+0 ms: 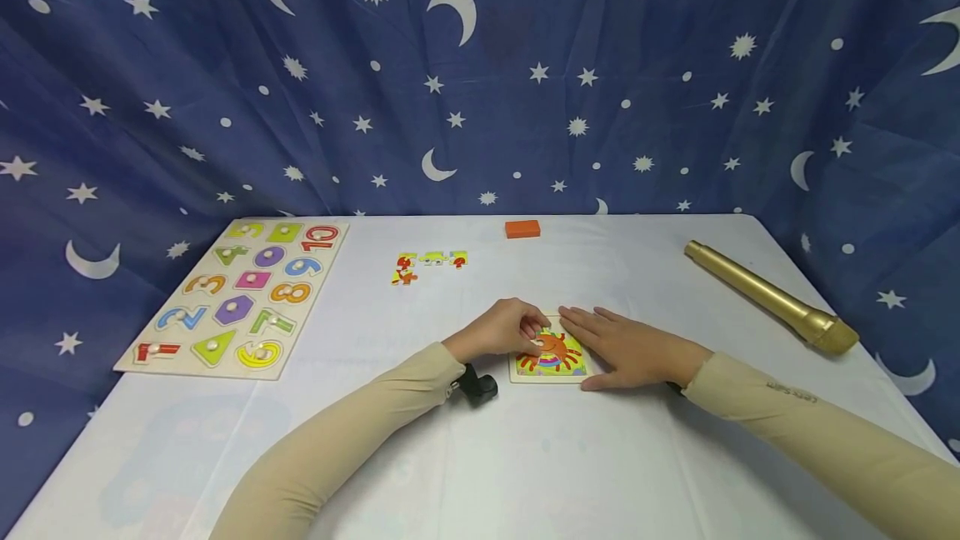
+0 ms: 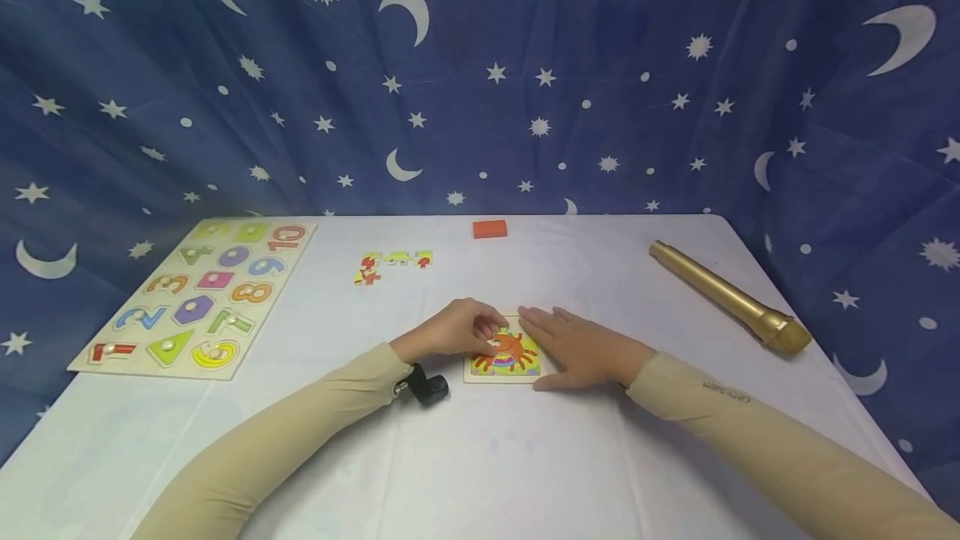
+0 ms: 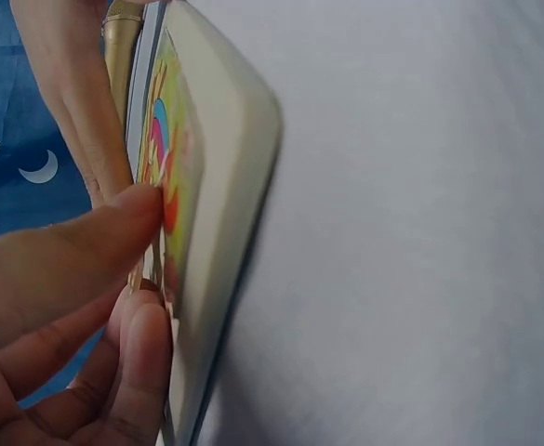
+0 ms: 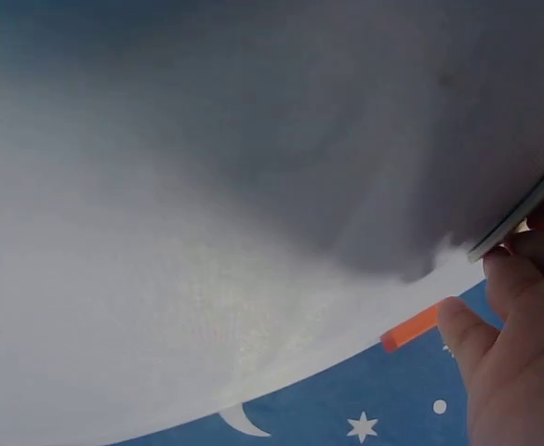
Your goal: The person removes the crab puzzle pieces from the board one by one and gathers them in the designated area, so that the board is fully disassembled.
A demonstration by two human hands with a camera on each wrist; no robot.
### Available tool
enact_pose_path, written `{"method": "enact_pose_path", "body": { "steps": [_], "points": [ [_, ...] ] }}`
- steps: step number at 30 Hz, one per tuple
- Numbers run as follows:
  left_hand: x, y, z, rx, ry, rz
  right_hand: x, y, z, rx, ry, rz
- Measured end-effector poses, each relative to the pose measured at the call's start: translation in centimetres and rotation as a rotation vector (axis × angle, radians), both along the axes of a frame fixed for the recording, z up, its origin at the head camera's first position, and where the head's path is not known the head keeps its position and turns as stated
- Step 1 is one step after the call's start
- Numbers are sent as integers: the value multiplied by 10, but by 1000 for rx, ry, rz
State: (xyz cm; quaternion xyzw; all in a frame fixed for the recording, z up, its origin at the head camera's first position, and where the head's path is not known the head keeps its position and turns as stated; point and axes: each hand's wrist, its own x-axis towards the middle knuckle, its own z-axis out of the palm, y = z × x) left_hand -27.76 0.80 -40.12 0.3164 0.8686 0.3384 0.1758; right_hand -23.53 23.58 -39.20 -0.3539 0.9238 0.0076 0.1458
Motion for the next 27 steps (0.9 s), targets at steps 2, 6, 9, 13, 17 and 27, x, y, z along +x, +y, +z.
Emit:
{"method": "enact_pose_path", "body": {
  "steps": [2, 6, 9, 13, 17, 27],
  "points": [
    [0, 0, 0, -6, 5, 0, 1, 0, 0, -6, -8, 2],
    [0, 0, 1, -2, -7, 1, 0, 1, -1, -7, 13, 23],
    [0, 0, 2, 1, -14, 0, -2, 2, -3, 3, 38, 47],
    [1, 1, 2, -2, -15, 3, -5, 2, -4, 13, 39, 55],
    [0, 1, 1, 1, -18, 6, -6, 1, -4, 5, 33, 54],
    [-1, 1, 1, 7, -12, -6, -17, -2, -6, 10, 72, 42]
  ]
}}
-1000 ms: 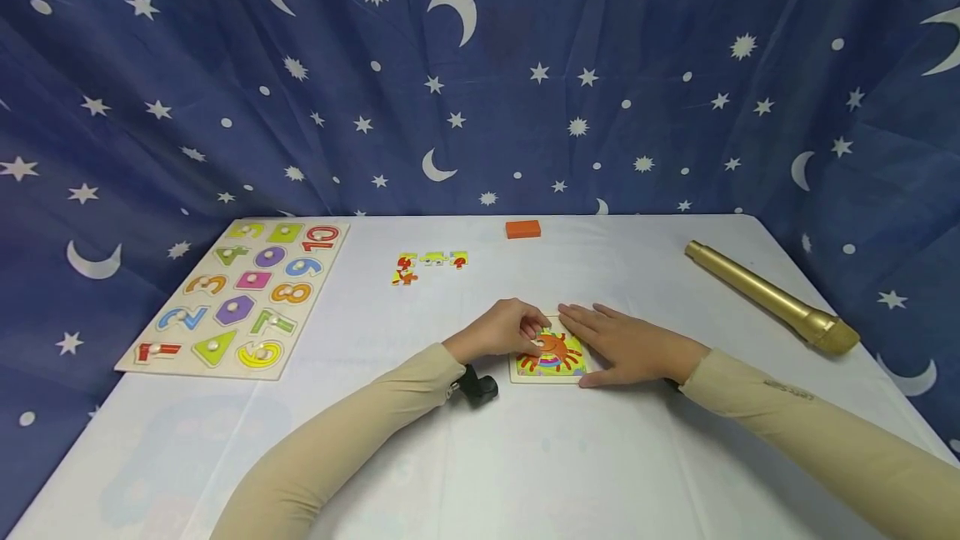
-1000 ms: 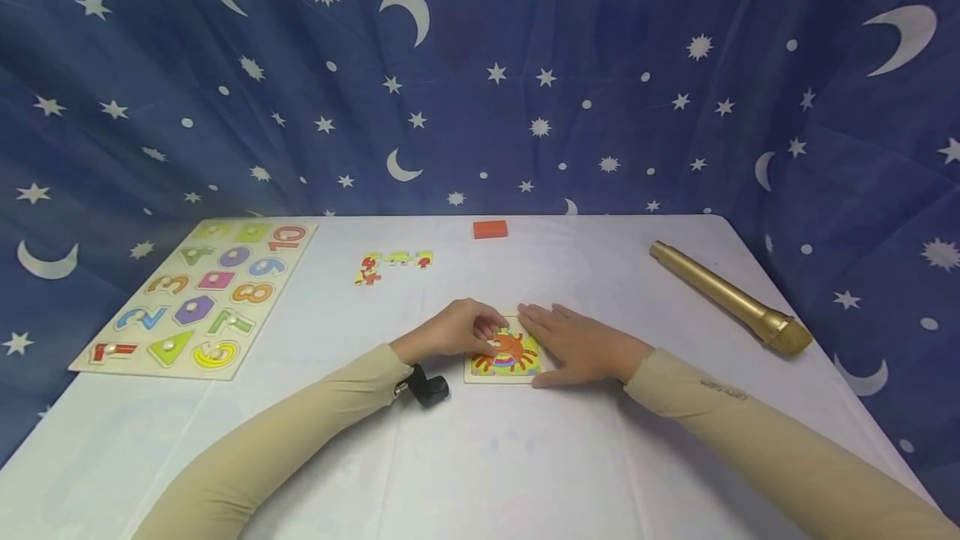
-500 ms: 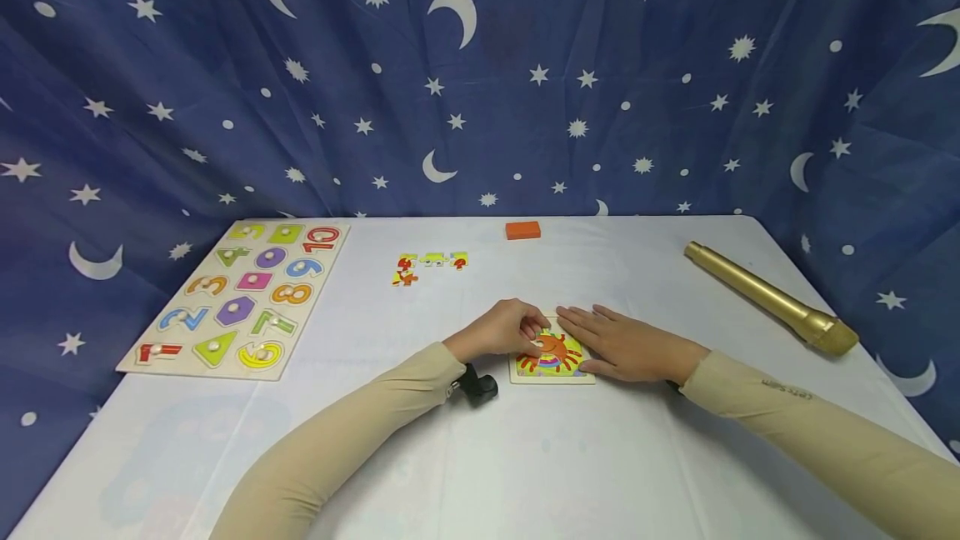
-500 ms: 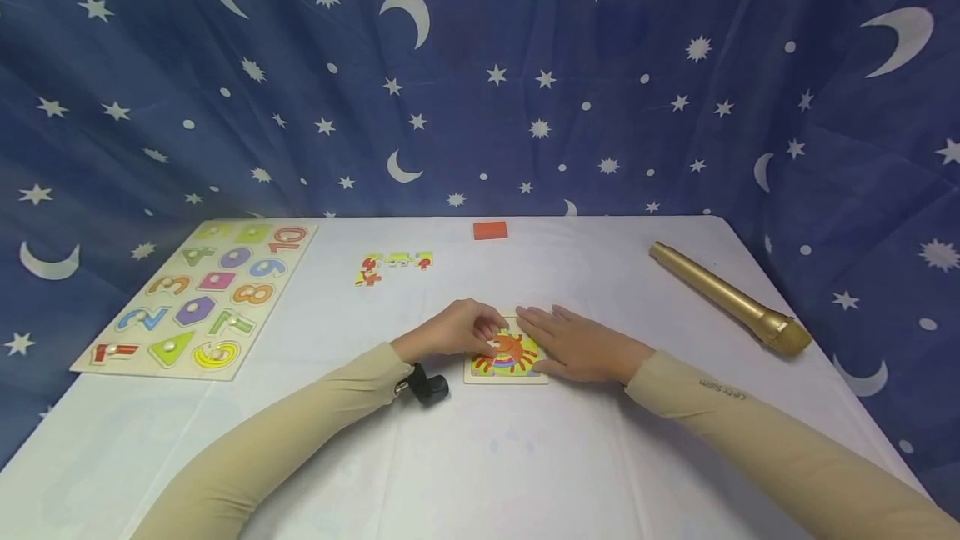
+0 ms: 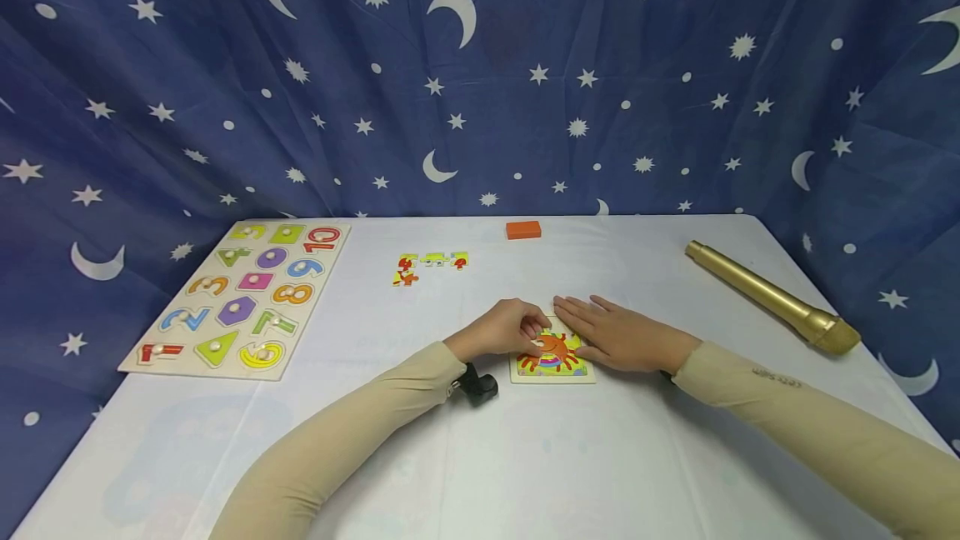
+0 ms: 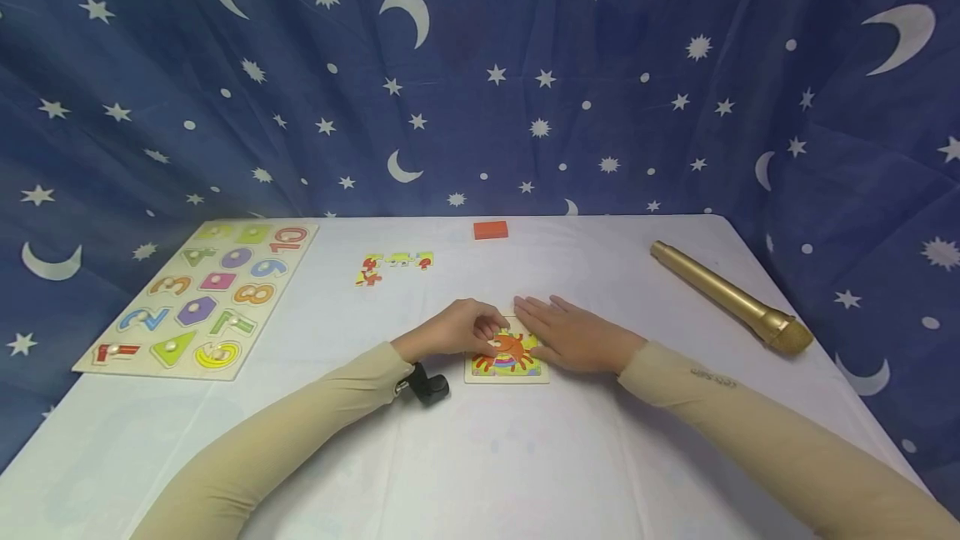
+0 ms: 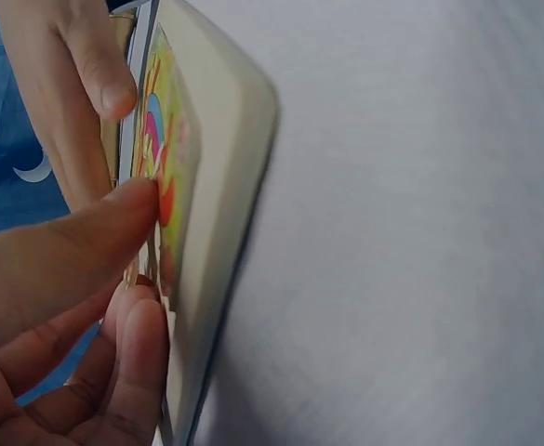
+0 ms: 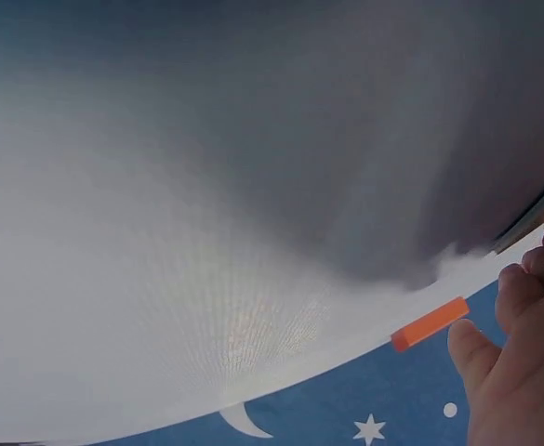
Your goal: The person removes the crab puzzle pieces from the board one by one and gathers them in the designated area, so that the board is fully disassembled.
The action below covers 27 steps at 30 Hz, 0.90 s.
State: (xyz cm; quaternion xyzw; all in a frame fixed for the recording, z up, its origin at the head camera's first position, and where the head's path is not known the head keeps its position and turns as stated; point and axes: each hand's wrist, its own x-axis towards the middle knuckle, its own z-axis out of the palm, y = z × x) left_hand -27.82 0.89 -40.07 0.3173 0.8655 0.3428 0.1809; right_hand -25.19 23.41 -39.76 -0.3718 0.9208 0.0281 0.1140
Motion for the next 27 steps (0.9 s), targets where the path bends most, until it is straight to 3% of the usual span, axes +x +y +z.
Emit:
{"method": "enact_pose_path", "body": {
  "steps": [8, 27],
  "points": [
    [0, 0, -1, 1, -2, -2, -4, -1, -2, 9, -62, -43],
    [2, -3, -2, 89, 40, -20, -4, -4, -2, 13, -98, -70]
  ]
}}
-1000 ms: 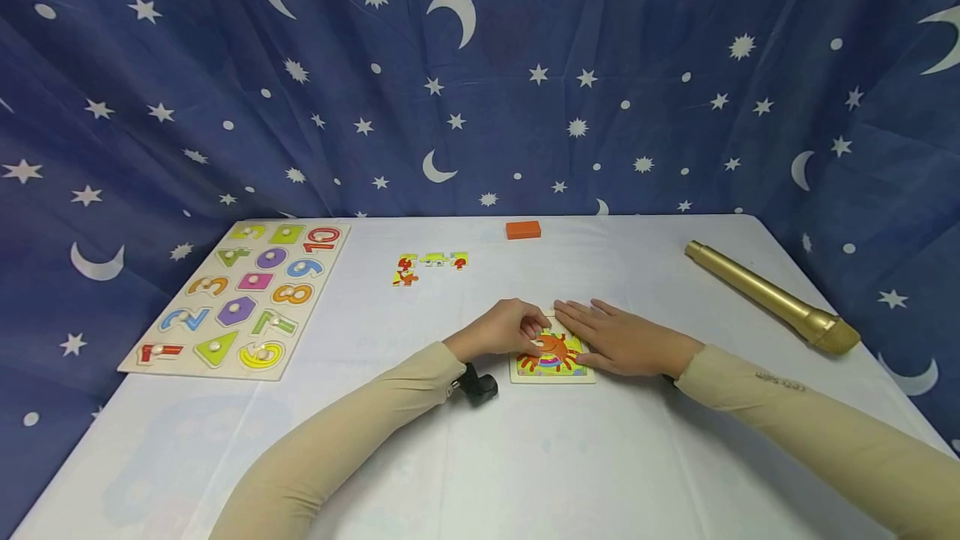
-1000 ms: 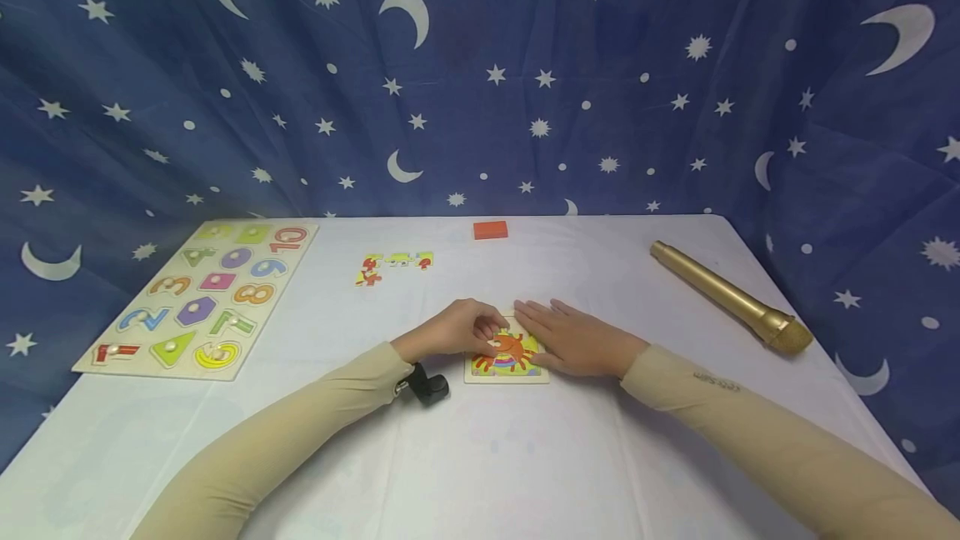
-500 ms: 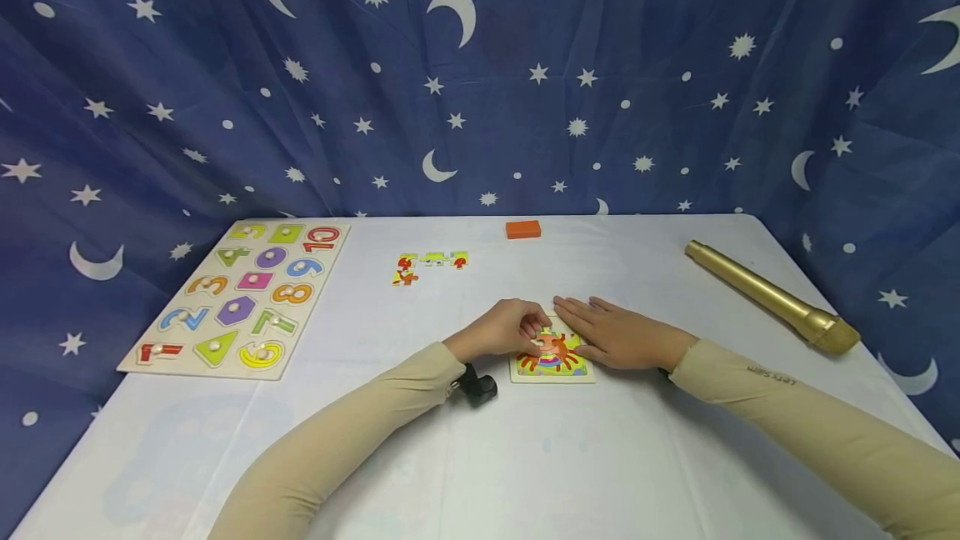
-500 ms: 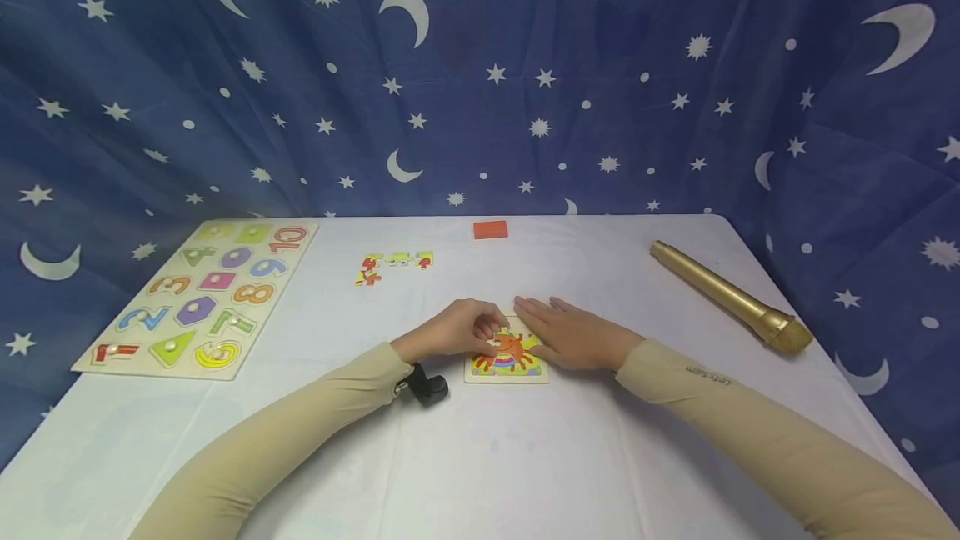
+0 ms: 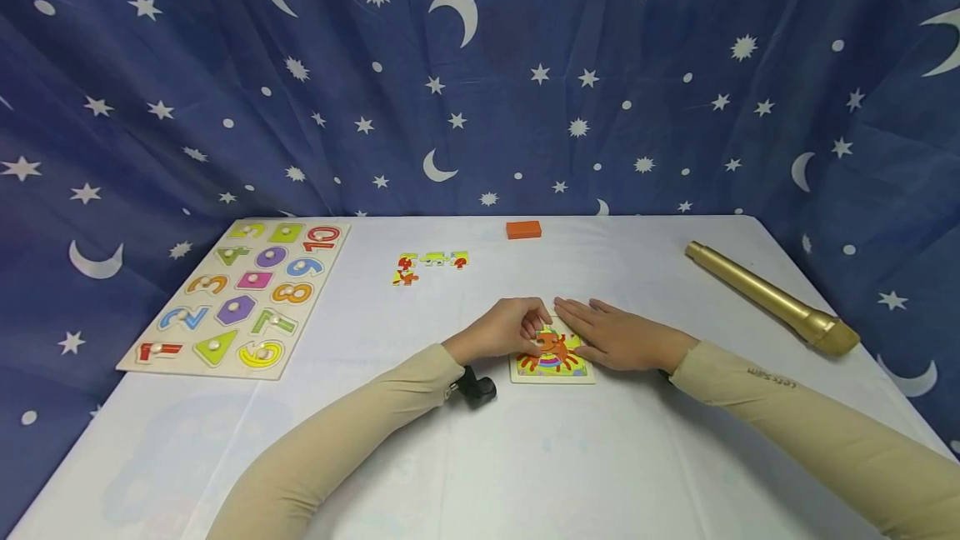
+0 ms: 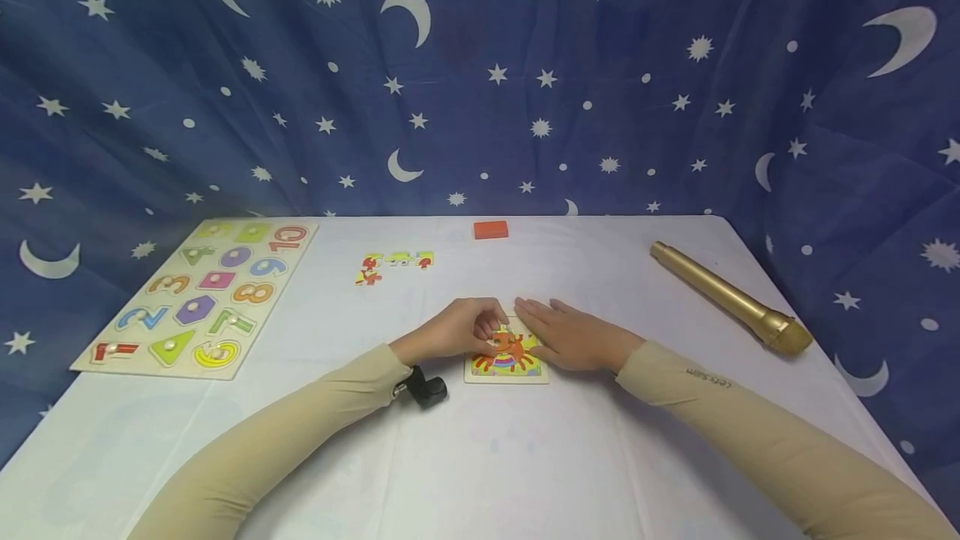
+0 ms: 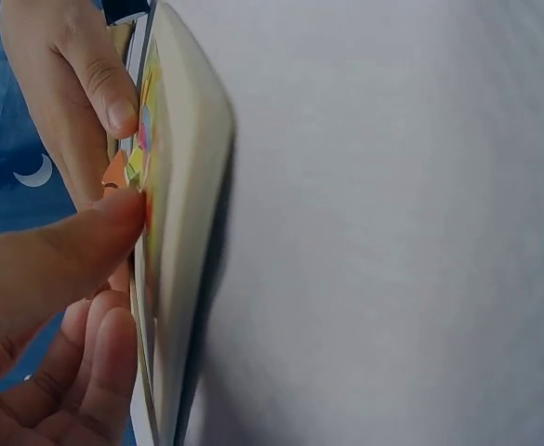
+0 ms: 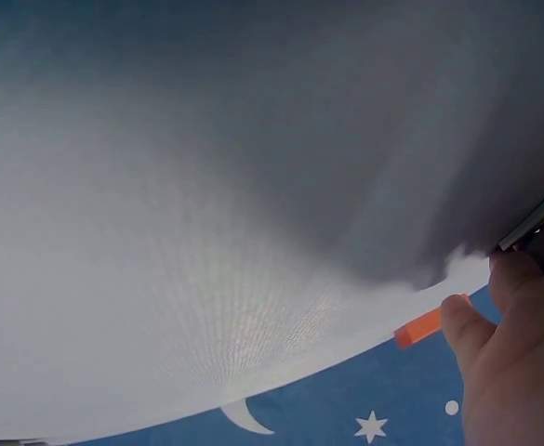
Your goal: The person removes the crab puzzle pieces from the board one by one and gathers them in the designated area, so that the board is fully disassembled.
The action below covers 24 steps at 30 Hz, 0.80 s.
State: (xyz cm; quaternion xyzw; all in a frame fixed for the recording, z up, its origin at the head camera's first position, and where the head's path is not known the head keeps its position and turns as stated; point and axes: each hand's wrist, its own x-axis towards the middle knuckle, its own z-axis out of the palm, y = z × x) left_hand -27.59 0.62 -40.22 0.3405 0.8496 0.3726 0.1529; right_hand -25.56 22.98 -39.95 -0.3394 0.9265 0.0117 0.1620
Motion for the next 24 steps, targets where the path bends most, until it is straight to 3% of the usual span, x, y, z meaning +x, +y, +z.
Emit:
{"method": "enact_pose_path", "body": {
  "steps": [15, 24],
  "points": [
    [-2, -5, -1, 10, -33, 20, 0, 1, 1, 1, 3, 13],
    [-12, -29, 3, 62, -74, 49, -1, 2, 0, 9, -1, 5]
  ]
}}
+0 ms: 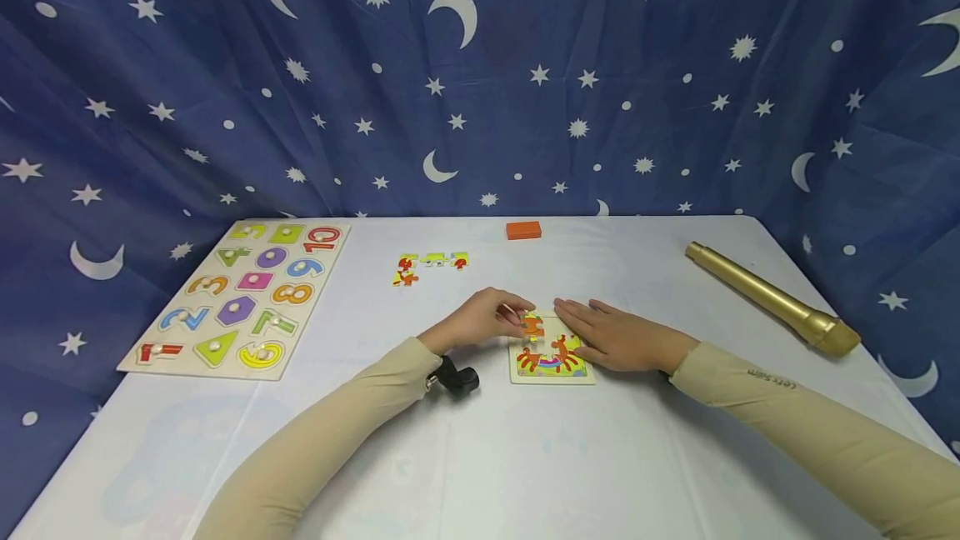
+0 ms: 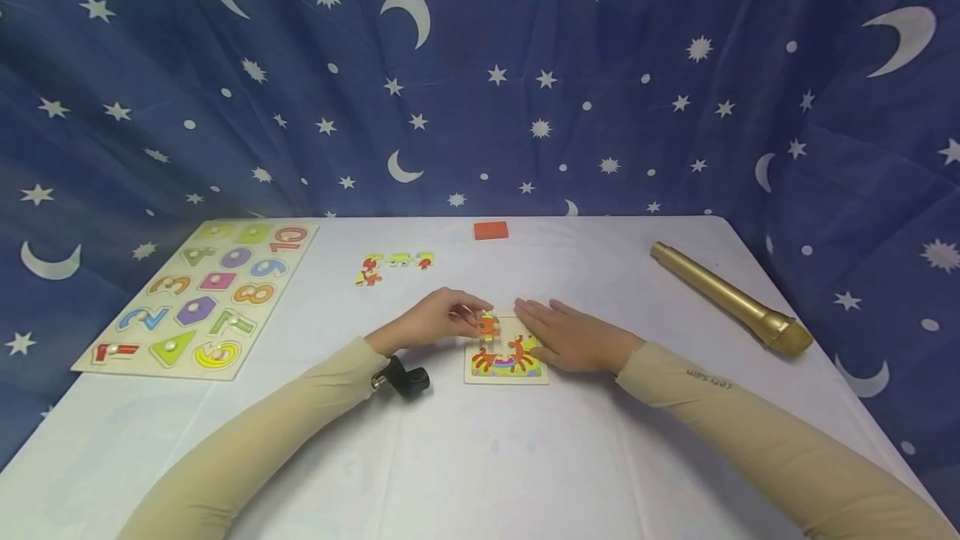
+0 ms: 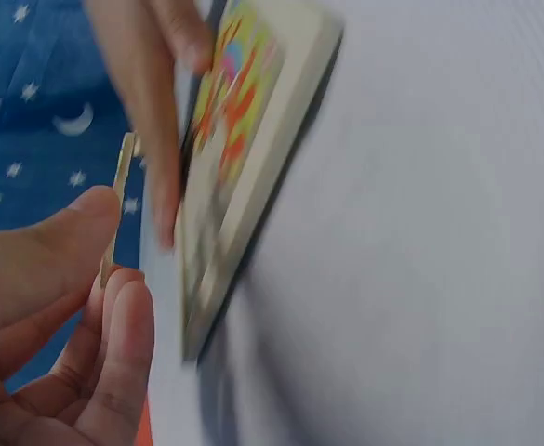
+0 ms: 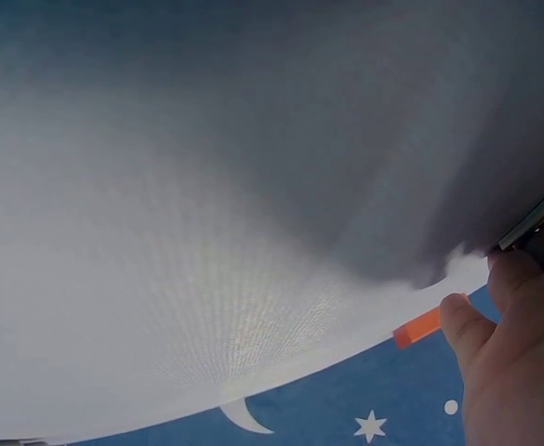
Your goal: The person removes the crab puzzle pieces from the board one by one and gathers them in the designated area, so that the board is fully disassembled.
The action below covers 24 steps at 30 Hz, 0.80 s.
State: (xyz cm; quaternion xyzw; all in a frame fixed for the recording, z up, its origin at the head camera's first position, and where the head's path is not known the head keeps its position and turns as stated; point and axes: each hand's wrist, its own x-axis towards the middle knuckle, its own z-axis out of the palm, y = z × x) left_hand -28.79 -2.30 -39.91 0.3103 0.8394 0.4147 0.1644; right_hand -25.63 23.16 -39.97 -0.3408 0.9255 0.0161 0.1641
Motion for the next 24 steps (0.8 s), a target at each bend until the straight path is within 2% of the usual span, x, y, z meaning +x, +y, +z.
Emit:
{"method": "enact_pose_path", "body": {
  "steps": [5, 10, 15, 19, 24],
  "points": [
    [-10, -32, 7, 30, 1, 75, 0, 0, 0, -7, -3, 5],
    [-26, -71, 18, 47, -3, 170, 0, 1, 0, -17, 3, 15],
    [-42, -103, 25, -2, 47, 252, 1, 2, 0, -25, 5, 14],
    [-52, -120, 22, -80, 79, 264, 1, 2, -1, -37, 8, 21],
    [-61, -129, 12, -179, 70, 239, 0, 3, -2, -37, 17, 35]
  ]
}}
